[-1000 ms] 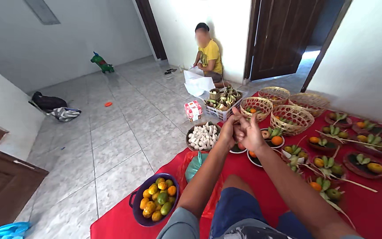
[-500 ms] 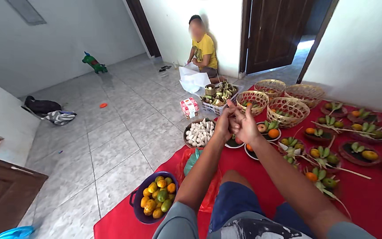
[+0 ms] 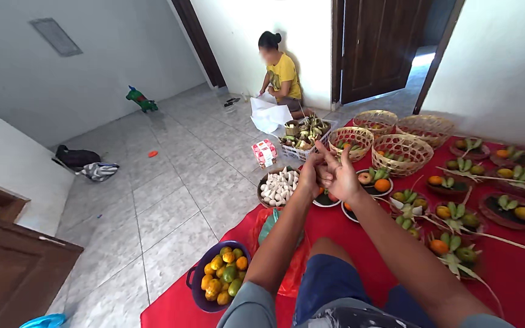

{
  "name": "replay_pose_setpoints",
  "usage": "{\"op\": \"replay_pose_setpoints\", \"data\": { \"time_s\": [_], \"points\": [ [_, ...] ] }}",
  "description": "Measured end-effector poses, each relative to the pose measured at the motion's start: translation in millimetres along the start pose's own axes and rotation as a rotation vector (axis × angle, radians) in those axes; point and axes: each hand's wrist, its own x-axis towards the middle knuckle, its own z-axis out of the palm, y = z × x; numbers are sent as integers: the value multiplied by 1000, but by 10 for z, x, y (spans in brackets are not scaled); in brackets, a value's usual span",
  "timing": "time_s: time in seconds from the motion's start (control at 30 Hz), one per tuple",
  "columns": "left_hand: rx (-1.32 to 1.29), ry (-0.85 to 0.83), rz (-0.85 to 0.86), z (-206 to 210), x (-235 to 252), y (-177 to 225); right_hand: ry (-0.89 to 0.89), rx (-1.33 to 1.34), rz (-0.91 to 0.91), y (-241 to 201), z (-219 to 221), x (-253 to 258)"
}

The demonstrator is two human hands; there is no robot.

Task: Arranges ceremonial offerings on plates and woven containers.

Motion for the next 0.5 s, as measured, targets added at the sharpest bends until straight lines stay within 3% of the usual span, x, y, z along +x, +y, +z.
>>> {"op": "replay_pose_setpoints", "data": {
  "time_s": [0.13, 0.27, 0.33, 0.5],
  "points": [
    [19, 37, -106, -39, 65, -134, -9, 19, 32, 87, -136, -46],
    [13, 37, -66, -160, 288, -557, 43, -20, 60, 233, -447, -81],
    [-17, 60, -114, -280, 472, -926, 117, -36, 87, 344, -717, -70],
    [-258, 185, -552, -451, 451, -2283, 336, -31, 271, 894, -1474, 27]
  ]
}}
